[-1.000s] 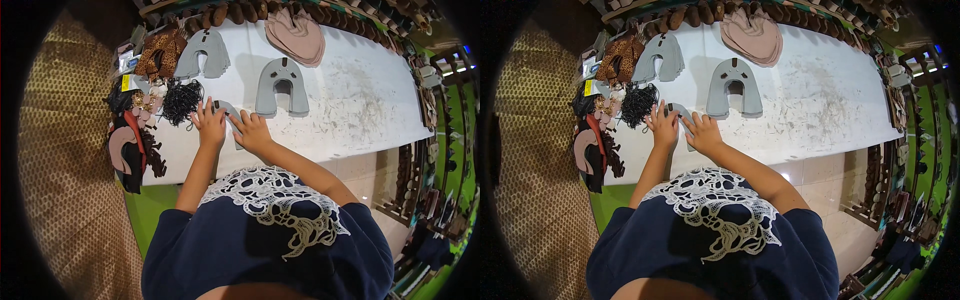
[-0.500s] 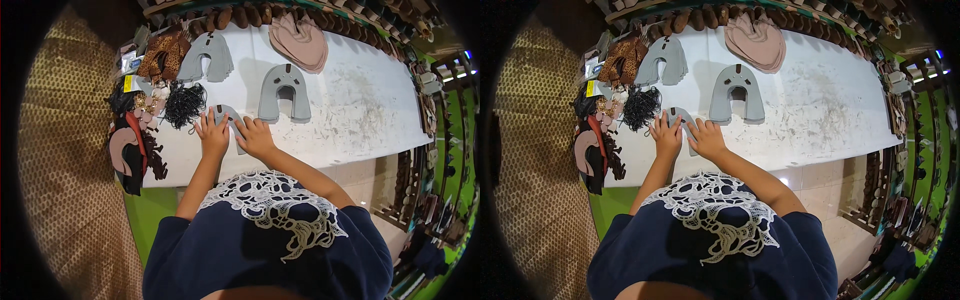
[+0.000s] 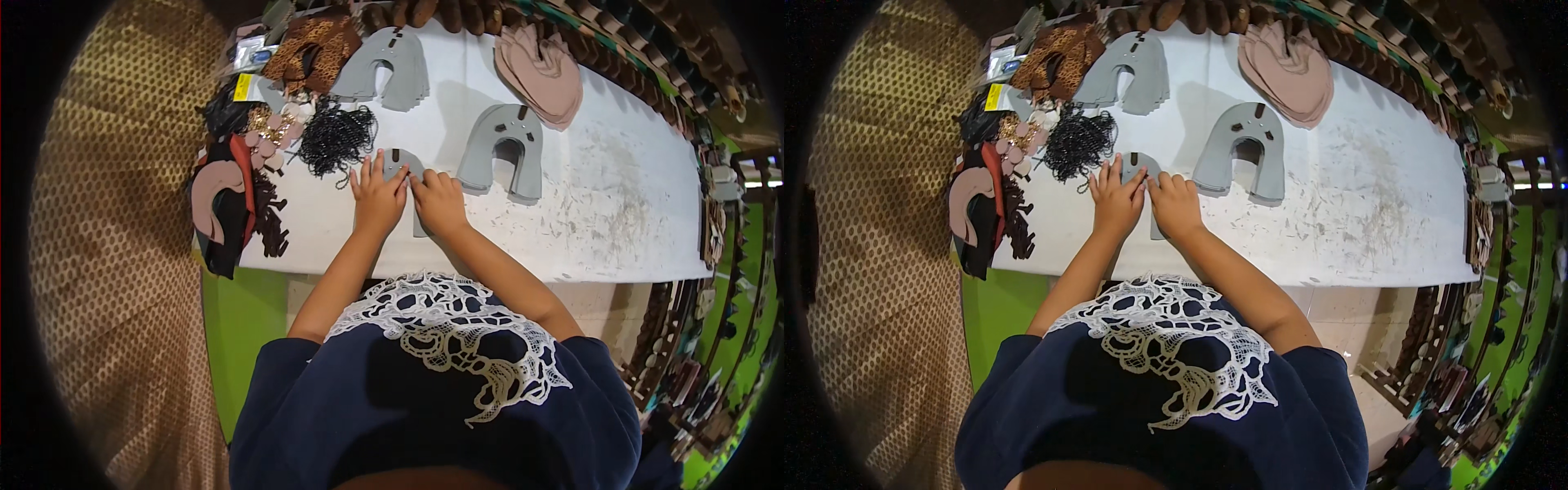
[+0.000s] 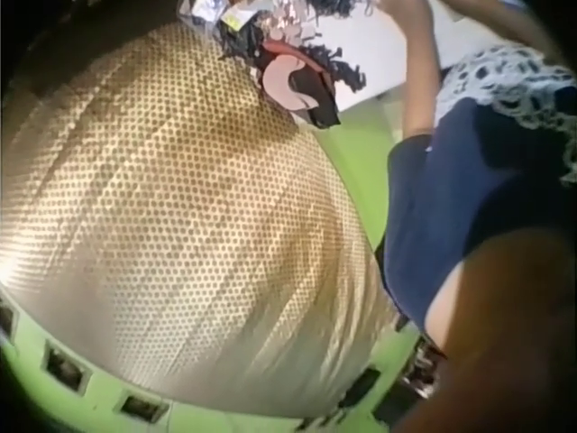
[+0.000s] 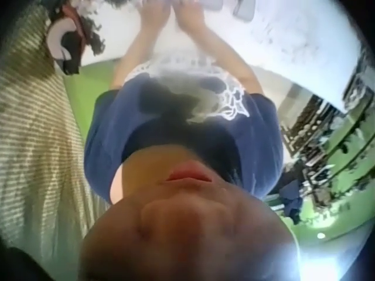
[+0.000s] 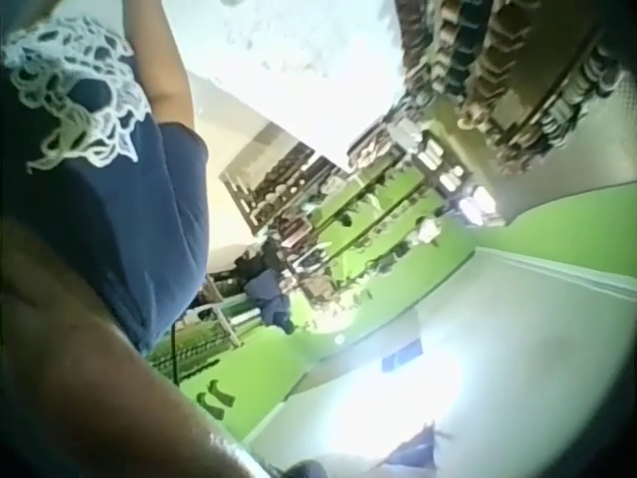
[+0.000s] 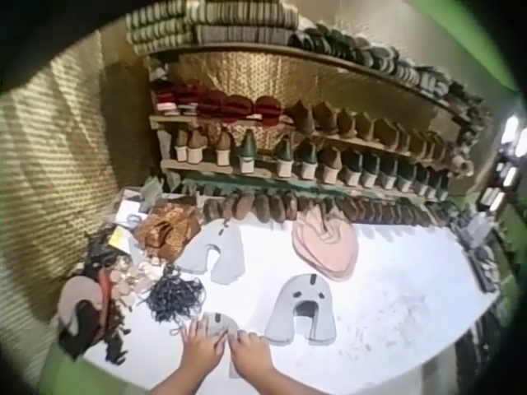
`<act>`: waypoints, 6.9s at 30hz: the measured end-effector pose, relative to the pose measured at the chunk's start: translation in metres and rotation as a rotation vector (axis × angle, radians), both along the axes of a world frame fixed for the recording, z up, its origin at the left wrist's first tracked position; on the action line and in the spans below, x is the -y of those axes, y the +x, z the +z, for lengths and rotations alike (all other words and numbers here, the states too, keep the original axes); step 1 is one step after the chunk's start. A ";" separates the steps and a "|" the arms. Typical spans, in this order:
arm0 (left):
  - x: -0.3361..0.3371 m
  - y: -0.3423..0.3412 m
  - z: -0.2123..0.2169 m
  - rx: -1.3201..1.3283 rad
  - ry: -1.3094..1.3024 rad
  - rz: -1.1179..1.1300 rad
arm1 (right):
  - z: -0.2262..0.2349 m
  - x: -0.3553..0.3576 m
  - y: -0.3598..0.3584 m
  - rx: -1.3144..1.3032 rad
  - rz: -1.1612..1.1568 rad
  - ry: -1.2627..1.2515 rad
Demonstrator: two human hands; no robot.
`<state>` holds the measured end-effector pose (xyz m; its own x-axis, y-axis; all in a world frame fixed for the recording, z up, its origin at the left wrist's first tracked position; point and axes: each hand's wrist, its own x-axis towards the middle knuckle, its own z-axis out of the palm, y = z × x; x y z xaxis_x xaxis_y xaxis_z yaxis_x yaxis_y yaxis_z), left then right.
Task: Manually fit and align shoe upper components onto plastic templates or molds.
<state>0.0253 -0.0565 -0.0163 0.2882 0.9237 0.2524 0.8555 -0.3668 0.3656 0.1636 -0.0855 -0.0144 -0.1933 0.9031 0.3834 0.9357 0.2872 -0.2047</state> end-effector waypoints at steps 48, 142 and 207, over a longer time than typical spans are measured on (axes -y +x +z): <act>-0.001 -0.268 0.040 -0.030 -0.008 0.234 | 0.016 -0.078 -0.242 -0.264 0.258 -0.123; -0.040 -0.045 0.015 0.049 -0.088 -0.056 | 0.016 -0.008 -0.015 -0.694 -0.294 -0.313; 0.018 -0.051 -0.011 -0.185 -0.063 -0.076 | 0.043 -0.123 -0.033 0.080 -0.042 -1.059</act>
<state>-0.0259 -0.0740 -0.0274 0.3934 0.9099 0.1317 0.8809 -0.4141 0.2291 0.1309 0.0378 0.0284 -0.1443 0.7753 -0.6148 0.9626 -0.0341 -0.2689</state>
